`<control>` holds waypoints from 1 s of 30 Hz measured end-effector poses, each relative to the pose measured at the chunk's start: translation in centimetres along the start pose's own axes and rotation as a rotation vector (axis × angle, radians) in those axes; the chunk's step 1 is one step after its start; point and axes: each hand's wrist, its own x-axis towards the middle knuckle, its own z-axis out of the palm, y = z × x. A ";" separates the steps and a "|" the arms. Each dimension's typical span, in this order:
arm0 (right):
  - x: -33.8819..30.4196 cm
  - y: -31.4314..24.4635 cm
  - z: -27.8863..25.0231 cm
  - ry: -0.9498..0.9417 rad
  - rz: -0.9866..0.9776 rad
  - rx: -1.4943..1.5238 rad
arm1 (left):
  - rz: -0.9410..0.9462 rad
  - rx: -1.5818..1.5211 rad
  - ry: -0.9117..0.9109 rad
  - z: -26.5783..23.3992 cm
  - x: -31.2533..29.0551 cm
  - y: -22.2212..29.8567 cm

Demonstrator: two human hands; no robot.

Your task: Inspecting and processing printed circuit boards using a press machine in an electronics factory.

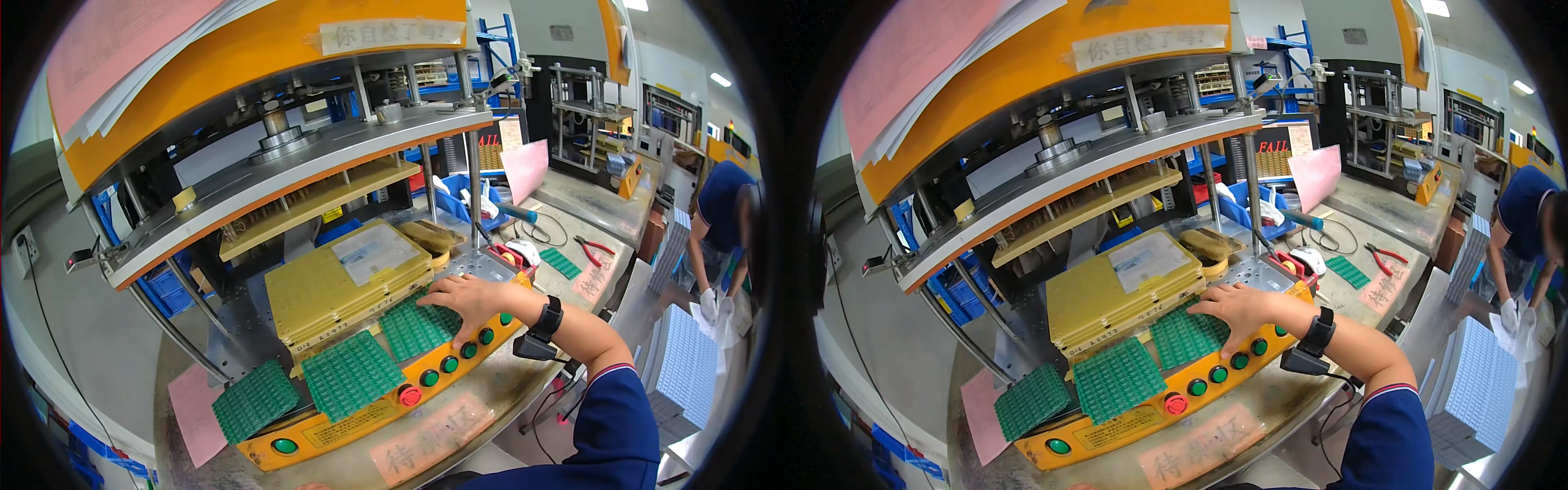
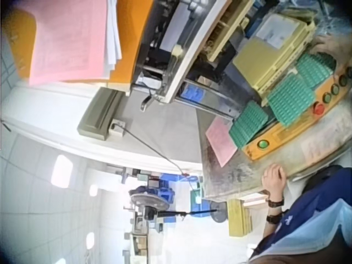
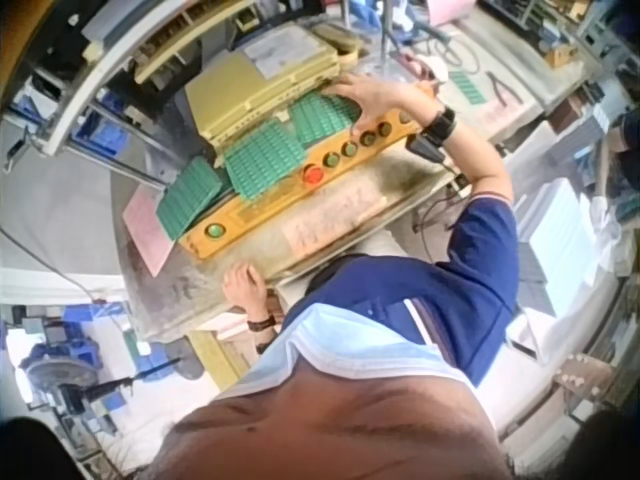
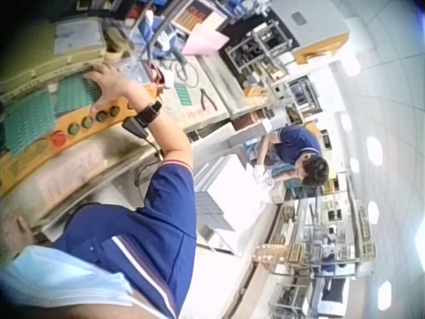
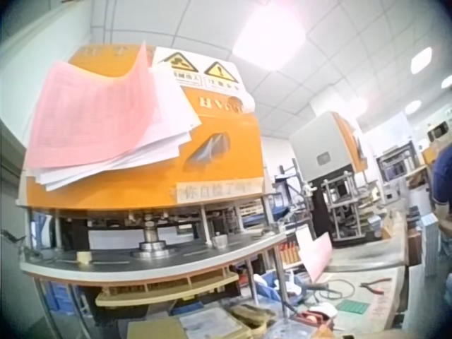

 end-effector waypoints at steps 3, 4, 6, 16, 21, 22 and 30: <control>0.3 0.7 0.3 0.028 -0.013 0.005 | 0.009 0.001 -0.006 0.1 0.3 0.0; 0.7 1.1 0.7 0.066 -0.057 0.014 | 0.005 0.011 -0.002 -0.1 0.4 0.1; 1.2 1.9 1.0 0.068 -0.061 0.058 | 0.011 0.022 0.001 -0.2 0.6 0.2; 1.0 2.6 2.6 0.153 -0.077 0.026 | 0.058 -0.064 0.024 0.9 0.4 0.6; 2.3 0.9 3.5 0.163 -0.067 0.046 | 0.099 -0.089 0.069 0.9 0.1 0.7; 2.4 0.9 3.8 0.195 -0.096 0.043 | 0.110 -0.103 0.069 1.0 0.4 0.6; -1.0 0.4 2.2 0.167 0.014 -0.016 | 0.173 -0.131 0.045 2.5 2.1 1.5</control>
